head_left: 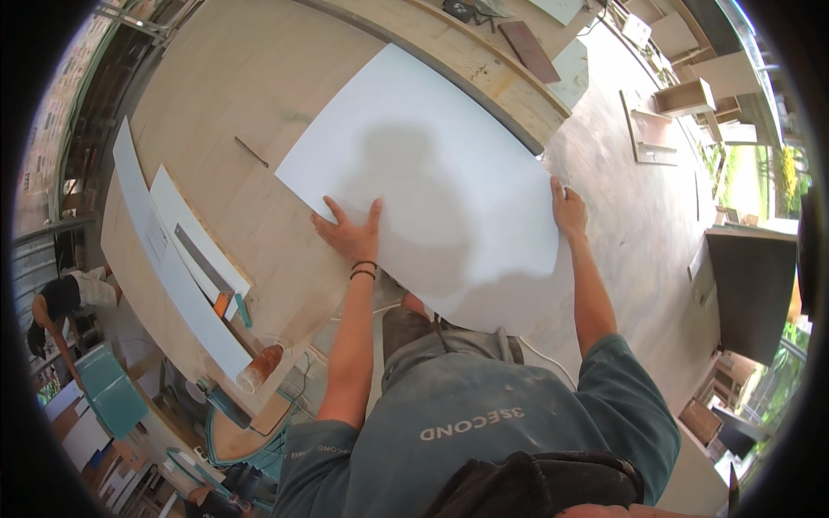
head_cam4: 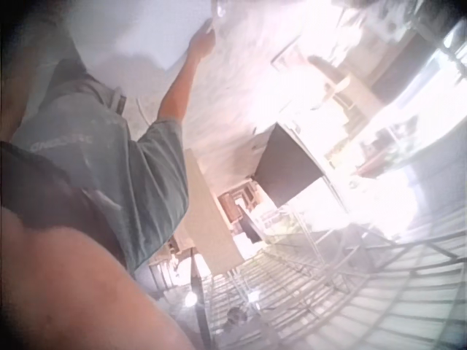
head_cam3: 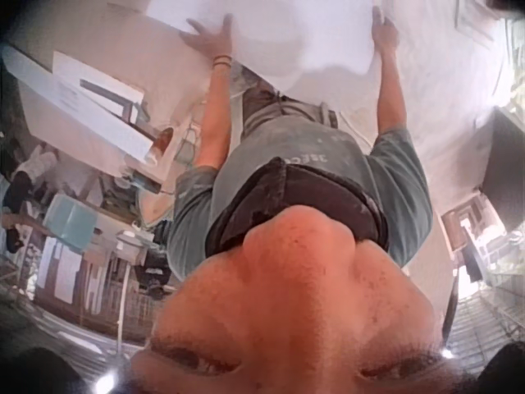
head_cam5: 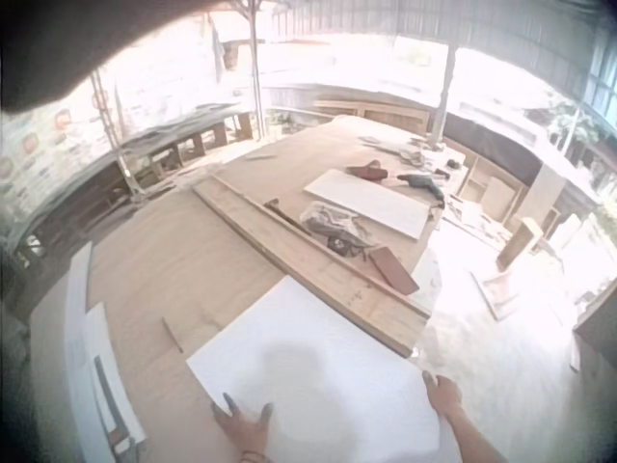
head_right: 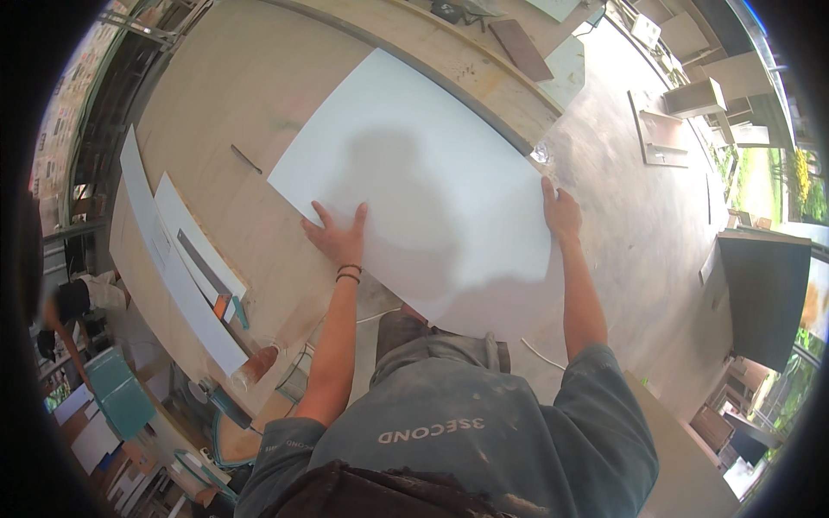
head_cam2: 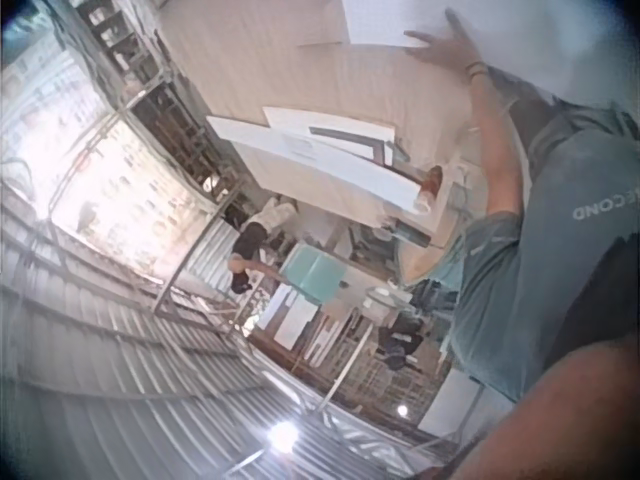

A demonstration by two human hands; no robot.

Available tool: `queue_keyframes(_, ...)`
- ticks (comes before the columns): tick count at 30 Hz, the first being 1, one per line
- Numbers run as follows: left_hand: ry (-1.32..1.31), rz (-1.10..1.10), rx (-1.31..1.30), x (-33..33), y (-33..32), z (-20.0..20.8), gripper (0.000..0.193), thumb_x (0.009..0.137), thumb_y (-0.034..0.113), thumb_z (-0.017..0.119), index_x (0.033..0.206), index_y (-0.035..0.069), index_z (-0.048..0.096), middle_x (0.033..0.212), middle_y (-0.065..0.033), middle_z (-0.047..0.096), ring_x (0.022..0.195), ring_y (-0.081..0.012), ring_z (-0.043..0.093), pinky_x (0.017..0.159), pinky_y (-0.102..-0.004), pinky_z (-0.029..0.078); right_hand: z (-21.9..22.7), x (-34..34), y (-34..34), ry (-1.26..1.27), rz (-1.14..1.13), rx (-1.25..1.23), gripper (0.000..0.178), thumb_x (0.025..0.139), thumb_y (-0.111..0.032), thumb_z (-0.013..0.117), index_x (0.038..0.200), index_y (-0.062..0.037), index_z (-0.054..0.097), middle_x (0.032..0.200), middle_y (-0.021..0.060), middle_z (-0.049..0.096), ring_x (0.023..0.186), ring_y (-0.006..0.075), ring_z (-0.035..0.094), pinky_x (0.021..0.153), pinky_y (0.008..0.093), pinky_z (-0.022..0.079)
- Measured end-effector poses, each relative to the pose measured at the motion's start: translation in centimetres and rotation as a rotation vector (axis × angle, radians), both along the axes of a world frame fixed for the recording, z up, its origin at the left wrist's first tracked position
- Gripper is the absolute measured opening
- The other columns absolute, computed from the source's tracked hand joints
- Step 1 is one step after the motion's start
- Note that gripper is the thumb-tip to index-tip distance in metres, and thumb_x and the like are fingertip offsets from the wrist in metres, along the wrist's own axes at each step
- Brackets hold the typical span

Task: The person moves a white panel onto a workbench and uses a hammer to tap it into place. They then lift a large curved wooden panel and fit it into a curved wooden frame structure, adjusting the fit by hand.

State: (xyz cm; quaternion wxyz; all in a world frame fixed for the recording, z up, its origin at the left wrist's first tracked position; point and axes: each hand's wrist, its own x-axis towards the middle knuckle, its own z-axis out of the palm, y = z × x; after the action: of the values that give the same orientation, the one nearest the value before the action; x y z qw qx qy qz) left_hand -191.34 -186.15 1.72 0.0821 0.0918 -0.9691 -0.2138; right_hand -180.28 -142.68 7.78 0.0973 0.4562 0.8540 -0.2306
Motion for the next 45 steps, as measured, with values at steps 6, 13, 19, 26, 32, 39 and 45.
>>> queue_keyframes(6,0.007,-0.072,0.058,-2.8,-1.9,1.4,0.113,0.074,0.082,0.067,0.159,0.014,0.035,0.159,-0.0372,0.018,0.151,-0.0510,0.014,0.120,-0.0626,0.018,-0.2,-0.2,0.4,0.002,-0.006,-0.024,0.093,0.094,-0.076,0.040,0.131,0.0062,0.064,0.132,0.0312,0.062,0.129,0.0434,0.056,0.111,0.0461,0.041)
queue_keyframes(13,-0.011,0.007,0.035,-3.7,-1.9,1.1,0.111,0.072,0.081,0.070,0.156,0.016,0.042,0.160,-0.0345,0.020,0.152,-0.0460,0.017,0.123,-0.0587,0.015,-0.8,-0.7,1.0,-0.008,-0.032,-0.071,0.095,0.093,-0.077,0.040,0.133,0.0056,0.062,0.135,0.0303,0.061,0.132,0.0426,0.055,0.112,0.0456,0.040)
queue_keyframes(19,-0.004,0.027,0.059,-3.4,-1.9,1.4,0.109,0.071,0.081,0.071,0.154,0.016,0.046,0.161,-0.0322,0.022,0.152,-0.0432,0.019,0.123,-0.0574,0.015,0.7,-1.4,0.0,0.003,-0.048,-0.021,0.075,0.093,-0.068,0.051,0.124,-0.0023,0.069,0.129,0.0259,0.065,0.126,0.0401,0.058,0.107,0.0467,0.043)
queue_keyframes(26,0.039,0.043,0.035,-3.4,-2.0,1.1,0.107,0.070,0.082,0.070,0.152,0.016,0.049,0.158,-0.0339,0.027,0.150,-0.0440,0.023,0.123,-0.0575,0.017,-1.3,-11.4,-5.6,0.522,0.309,0.386,0.048,0.089,-0.046,0.069,0.123,-0.0122,0.067,0.128,0.0149,0.059,0.124,0.0373,0.051,0.106,0.0513,0.038)
queue_keyframes(32,0.051,0.038,0.011,-4.0,-1.9,1.7,0.106,0.070,0.083,0.069,0.150,0.015,0.052,0.155,-0.0350,0.029,0.147,-0.0472,0.027,0.122,-0.0587,0.019,-3.8,-25.6,-12.6,0.533,0.324,0.429,0.048,0.094,-0.046,0.064,0.129,-0.0132,0.065,0.134,0.0192,0.054,0.126,0.0417,0.047,0.108,0.0553,0.033)
queue_keyframes(39,0.062,0.047,0.023,-3.6,-2.4,1.7,0.104,0.071,0.082,0.069,0.150,0.016,0.052,0.155,-0.0335,0.030,0.148,-0.0465,0.026,0.122,-0.0592,0.019,-6.1,-30.7,-14.7,0.457,0.143,0.545,0.051,0.093,-0.055,0.063,0.125,-0.0157,0.069,0.131,0.0174,0.055,0.124,0.0429,0.046,0.103,0.0606,0.031)
queue_keyframes(45,0.027,0.068,0.108,-3.4,-2.6,2.3,0.101,0.072,0.078,0.072,0.152,0.020,0.050,0.158,-0.0316,0.026,0.148,-0.0454,0.024,0.123,-0.0566,0.016,-6.4,-30.6,-14.7,0.440,0.155,0.548,0.050,0.094,-0.057,0.062,0.123,-0.0159,0.071,0.125,0.0144,0.055,0.122,0.0388,0.043,0.105,0.0575,0.027)
